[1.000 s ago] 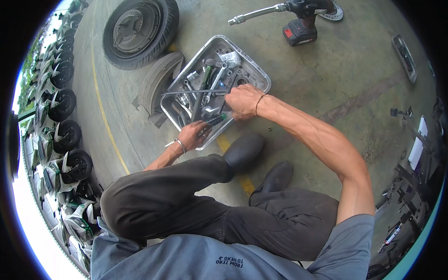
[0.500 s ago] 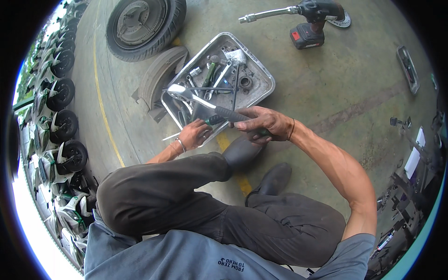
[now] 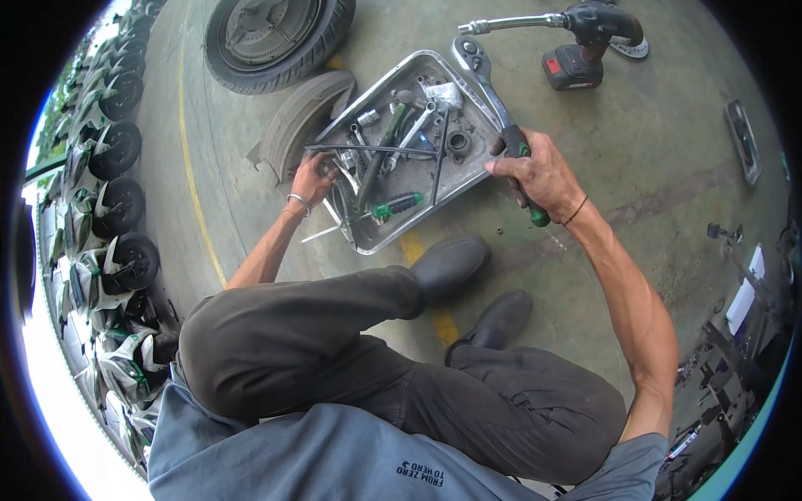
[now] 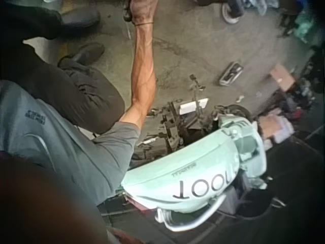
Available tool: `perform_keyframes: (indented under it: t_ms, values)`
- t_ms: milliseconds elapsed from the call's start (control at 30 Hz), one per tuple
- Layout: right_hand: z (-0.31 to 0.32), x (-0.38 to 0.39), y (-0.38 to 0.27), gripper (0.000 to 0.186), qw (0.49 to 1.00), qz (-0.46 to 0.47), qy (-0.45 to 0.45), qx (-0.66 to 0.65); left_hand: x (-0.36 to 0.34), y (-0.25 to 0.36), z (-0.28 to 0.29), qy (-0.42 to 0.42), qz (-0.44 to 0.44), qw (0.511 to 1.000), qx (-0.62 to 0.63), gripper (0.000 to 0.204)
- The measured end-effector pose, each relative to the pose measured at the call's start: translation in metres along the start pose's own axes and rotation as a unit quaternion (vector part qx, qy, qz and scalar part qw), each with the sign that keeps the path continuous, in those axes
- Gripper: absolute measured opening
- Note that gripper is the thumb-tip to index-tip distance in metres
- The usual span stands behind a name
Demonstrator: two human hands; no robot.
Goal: The person unplugs connectors from the internal battery and wiring of an electric scooter, removes the rear hub motor wheel, and selects tools from a tray to begin further disassembly.
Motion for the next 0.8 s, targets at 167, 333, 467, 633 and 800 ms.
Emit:
perform_keyframes:
  t_ms: [167,333,467,633,800]
  values:
    - [-0.012,0.011,0.025,0.027,0.989,-0.068,-0.1,-0.089,-0.01,0.013,-0.007,-0.067,-0.025,0.997,-0.042,0.055]
    - [-0.025,0.014,0.033,0.03,0.964,-0.11,-0.178,-0.163,-0.007,0.011,-0.008,-0.048,-0.023,0.997,-0.057,0.06]
    - [-0.024,0.017,0.041,0.031,0.931,-0.133,-0.211,-0.266,-0.01,0.018,-0.009,-0.043,-0.03,0.996,-0.077,0.055]
    - [-0.02,0.02,0.046,0.034,0.938,-0.135,-0.219,-0.231,-0.005,0.023,-0.013,-0.069,0.005,0.992,-0.101,0.047]
    - [-0.031,0.017,0.061,0.036,0.921,-0.156,-0.232,-0.271,0.001,0.005,0.001,-0.077,0.044,0.987,-0.132,0.045]
Point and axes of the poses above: each hand's wrist, its own x-axis away from the middle knuckle, its own z-axis out of the back of the hand, y = z × x, the point moved 2 cm from there along -x, towards the middle knuckle, and after that the axes turned 14 degrees about -x, right-handed, at the moved point
